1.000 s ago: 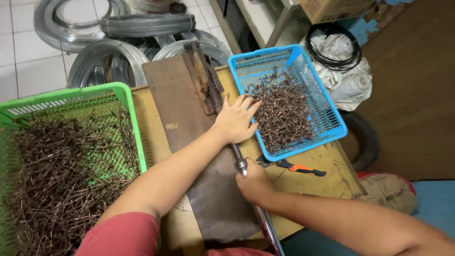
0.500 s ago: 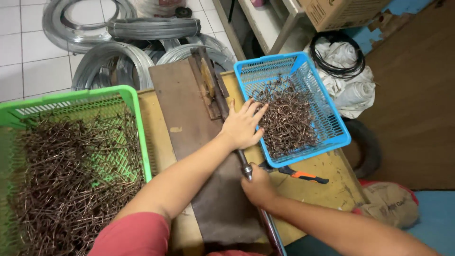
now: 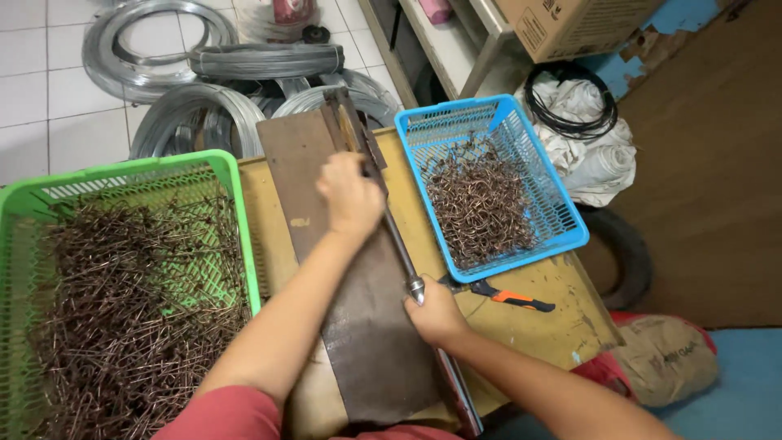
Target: Processing small metal rods using a manual lever-operated tool
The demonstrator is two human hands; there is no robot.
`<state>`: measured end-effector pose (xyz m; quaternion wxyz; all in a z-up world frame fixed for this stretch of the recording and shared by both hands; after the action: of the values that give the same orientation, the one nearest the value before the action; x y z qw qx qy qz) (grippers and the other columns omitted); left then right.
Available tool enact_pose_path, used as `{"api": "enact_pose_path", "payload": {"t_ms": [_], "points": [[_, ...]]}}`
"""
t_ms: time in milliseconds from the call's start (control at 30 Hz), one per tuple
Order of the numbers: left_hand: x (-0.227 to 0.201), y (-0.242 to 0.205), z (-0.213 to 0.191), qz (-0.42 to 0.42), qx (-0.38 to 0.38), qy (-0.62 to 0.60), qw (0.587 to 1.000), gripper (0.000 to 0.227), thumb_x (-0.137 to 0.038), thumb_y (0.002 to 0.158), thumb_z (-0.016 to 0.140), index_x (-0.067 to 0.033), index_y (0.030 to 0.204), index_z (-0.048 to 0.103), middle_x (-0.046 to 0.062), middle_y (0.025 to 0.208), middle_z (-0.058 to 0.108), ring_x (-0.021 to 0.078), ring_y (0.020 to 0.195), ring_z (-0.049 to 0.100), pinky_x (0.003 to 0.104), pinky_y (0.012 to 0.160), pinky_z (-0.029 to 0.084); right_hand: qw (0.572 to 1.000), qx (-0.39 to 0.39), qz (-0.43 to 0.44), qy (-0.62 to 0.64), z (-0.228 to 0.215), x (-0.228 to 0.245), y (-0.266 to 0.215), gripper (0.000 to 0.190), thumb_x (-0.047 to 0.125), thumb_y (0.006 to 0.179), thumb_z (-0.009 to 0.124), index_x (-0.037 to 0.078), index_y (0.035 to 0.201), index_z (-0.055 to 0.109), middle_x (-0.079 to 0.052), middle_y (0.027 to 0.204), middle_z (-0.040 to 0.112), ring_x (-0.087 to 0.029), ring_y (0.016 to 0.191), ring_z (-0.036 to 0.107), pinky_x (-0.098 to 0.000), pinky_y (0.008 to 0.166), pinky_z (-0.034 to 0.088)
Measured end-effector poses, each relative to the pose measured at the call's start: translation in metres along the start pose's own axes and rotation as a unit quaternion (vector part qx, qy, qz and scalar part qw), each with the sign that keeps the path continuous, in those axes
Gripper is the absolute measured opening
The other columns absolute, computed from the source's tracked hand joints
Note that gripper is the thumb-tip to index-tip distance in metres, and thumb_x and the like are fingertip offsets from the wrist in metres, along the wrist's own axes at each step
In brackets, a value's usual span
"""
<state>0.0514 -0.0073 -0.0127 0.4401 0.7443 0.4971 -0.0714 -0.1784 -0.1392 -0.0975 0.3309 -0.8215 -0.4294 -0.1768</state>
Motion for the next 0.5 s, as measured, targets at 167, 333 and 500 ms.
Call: {"api": "enact_pose_path", "payload": {"t_ms": [167,333,500], "points": [[0.079,0.019,0.008,-0.118,0.2,0.017,0.973,0.053,-0.021,0.106,0.06,-0.0186,0.157,0.047,0.007,0.143,0.055,0.0318,0.132,0.054,0.065,0.108,0.043,0.999,0.027,0.027,0.002,-0.006,0.012,-0.014,0.032,0.039,0.089,0.081,0.015,0.105,0.066,-0.017,0.099,0.08,-0.036,0.105,0.078,-0.0472,0.085,0.06],[0.095,0.026,0.045,-0.028,0.226,0.114,0.967,0.027,-0.045,0.11,0.056,-0.0392,0.133,0.068,-0.01,0.119,0.067,0.0194,0.117,0.063,0.063,0.104,0.044,0.997,0.043,0.053,0.028,-0.009,0.009,-0.015,0.043,0.043,0.09,0.083,0.021,0.121,0.063,-0.017,0.115,0.08,-0.037,0.121,0.075,-0.0489,0.097,0.06],[0.116,0.028,0.054,-0.061,0.18,0.084,0.978,0.01,-0.037,0.108,0.067,-0.0371,0.116,0.073,-0.01,0.109,0.076,0.0184,0.113,0.067,0.058,0.11,0.04,0.99,0.079,0.043,0.106,-0.018,0.021,-0.032,0.057,0.039,0.092,0.083,0.029,0.141,0.056,-0.014,0.091,0.078,-0.024,0.049,0.074,-0.0303,0.044,0.062]]}}
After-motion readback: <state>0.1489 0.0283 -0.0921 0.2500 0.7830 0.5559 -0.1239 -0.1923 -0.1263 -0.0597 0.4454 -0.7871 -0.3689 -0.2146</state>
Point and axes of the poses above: each hand's wrist, its own y-axis towards the middle knuckle, its own z-axis out of the palm, x = y × z, the point moved 7 cm from there along y, towards the middle knuckle
